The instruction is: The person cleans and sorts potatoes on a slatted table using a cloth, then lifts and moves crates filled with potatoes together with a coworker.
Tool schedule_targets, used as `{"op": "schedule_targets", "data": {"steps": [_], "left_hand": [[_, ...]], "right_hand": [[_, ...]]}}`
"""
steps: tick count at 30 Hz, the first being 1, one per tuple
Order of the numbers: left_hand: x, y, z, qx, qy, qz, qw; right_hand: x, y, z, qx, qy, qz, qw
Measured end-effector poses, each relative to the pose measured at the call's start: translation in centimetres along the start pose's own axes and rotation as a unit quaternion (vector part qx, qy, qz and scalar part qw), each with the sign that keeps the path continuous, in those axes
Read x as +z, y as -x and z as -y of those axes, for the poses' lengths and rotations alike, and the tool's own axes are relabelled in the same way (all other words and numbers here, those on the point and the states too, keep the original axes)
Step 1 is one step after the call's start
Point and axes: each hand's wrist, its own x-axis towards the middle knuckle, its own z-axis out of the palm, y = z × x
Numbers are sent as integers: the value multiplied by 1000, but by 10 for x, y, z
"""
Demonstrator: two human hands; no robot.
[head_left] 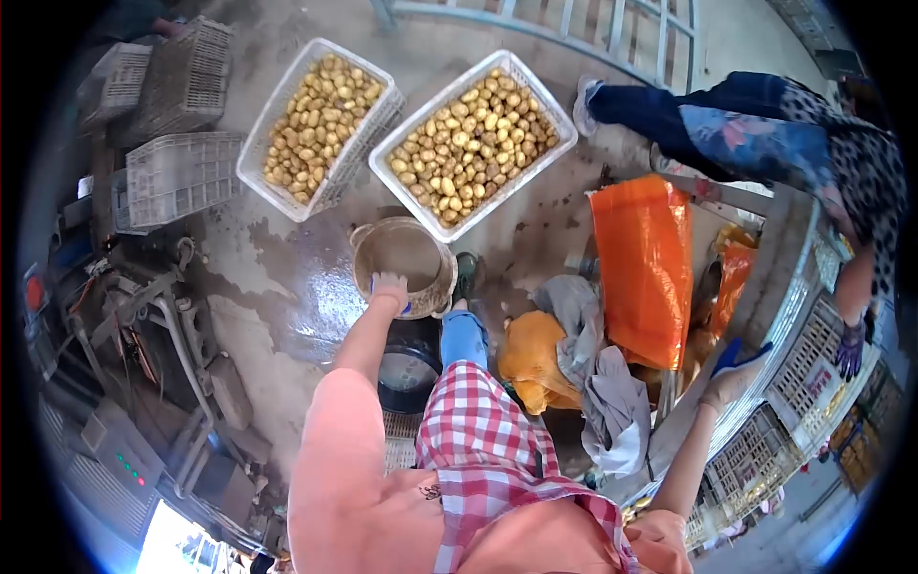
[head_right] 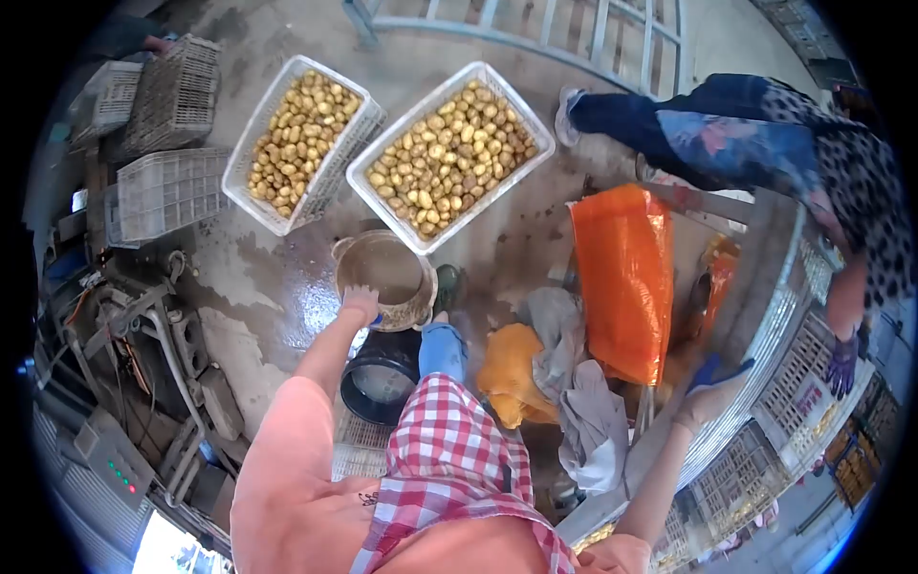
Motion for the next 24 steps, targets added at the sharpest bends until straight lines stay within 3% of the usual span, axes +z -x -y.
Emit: {"op": "schedule_targets", "data": {"steps": [1,2,4,5,8,10,11,13,14,16,19,20,22,24], "left_hand": [[-9,-19,-5,3,-24,-1,1000],[-16,-43,-7,6,-46,-3,999],[5,-115,-4,3,-60,-104,993],[-7,-134,-5,7,-79,-104,991],[-36,-196,2,12,-178,-123,976],[-41,-233,9,11,-259,-112,959],[-73,-225,2,8,-276,-42,960],[-43,-278,22,8,-229,-35,973],[-42,-289,25,7,-215,-13,976],[-15,-315,27,26,-266,-61,962],[-18,-329,30,76,-256,3,964],[-51,-312,20,79,-244,62,965],[4,-348,53,76,-201,-42,976],[-47,-328,28,110,-235,39,965]], "right_hand": [[11,2,-8,-16,42,-27,999],[14,1,-4,33,25,-4,999],[20,2,0,39,-9,-11,999],[25,3,-15,30,19,-2,999],[4,-12,-7,41,60,118,990],[6,-27,-23,38,152,155,975],[11,-22,-51,86,46,154,983],[16,-18,-85,191,-139,101,966],[17,-21,-82,198,-112,94,969],[21,-28,-68,213,-57,79,972],[14,-30,-58,90,151,91,980],[14,-31,-50,89,152,96,980],[11,-35,-48,160,106,124,974],[8,-31,-64,204,21,110,972]]}}
